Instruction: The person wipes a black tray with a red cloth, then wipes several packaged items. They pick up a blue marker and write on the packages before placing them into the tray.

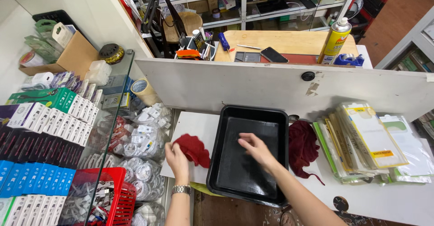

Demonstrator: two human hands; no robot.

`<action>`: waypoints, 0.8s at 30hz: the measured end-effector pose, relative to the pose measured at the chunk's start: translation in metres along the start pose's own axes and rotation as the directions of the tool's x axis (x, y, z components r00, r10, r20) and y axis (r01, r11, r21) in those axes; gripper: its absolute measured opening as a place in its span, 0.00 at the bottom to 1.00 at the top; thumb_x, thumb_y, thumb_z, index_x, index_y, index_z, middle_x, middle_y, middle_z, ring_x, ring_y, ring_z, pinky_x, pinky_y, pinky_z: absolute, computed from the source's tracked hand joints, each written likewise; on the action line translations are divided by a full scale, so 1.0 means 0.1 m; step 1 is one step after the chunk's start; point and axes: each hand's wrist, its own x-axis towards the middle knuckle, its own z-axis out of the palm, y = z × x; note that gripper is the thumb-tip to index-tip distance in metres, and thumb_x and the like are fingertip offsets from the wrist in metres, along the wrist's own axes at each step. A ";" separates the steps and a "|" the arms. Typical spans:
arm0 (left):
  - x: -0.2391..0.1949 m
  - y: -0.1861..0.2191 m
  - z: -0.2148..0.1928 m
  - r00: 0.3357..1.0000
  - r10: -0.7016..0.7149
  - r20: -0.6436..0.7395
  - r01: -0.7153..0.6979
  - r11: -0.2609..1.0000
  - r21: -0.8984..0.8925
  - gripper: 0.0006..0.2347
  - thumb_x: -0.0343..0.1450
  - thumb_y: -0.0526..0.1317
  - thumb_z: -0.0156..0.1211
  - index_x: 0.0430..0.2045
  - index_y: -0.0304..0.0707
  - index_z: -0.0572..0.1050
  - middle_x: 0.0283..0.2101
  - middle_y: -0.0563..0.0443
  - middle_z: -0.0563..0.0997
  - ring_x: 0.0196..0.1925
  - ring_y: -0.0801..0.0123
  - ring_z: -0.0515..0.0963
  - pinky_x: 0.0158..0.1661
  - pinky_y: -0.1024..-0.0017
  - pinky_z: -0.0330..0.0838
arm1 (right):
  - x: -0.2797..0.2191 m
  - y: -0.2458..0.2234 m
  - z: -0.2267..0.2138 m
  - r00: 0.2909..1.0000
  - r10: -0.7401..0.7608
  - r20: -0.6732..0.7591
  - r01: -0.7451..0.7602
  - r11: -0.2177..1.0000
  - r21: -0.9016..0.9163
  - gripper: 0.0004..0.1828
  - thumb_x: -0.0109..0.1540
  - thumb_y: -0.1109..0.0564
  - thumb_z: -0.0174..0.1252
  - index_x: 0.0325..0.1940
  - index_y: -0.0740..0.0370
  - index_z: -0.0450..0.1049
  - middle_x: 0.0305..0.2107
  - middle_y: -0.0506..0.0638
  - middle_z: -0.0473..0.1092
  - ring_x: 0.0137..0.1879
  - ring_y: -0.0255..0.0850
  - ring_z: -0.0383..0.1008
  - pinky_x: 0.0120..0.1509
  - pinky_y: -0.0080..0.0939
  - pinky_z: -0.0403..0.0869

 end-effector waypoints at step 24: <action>-0.91 -0.47 0.28 0.910 -0.245 0.334 0.149 0.946 0.290 0.19 0.72 0.42 0.59 0.58 0.42 0.75 0.59 0.46 0.80 0.64 0.60 0.77 0.61 0.69 0.67 | -0.16 0.56 0.51 0.860 0.227 0.456 0.402 0.246 -0.882 0.43 0.69 0.43 0.50 0.82 0.44 0.35 0.79 0.49 0.32 0.82 0.57 0.23 0.81 0.70 0.31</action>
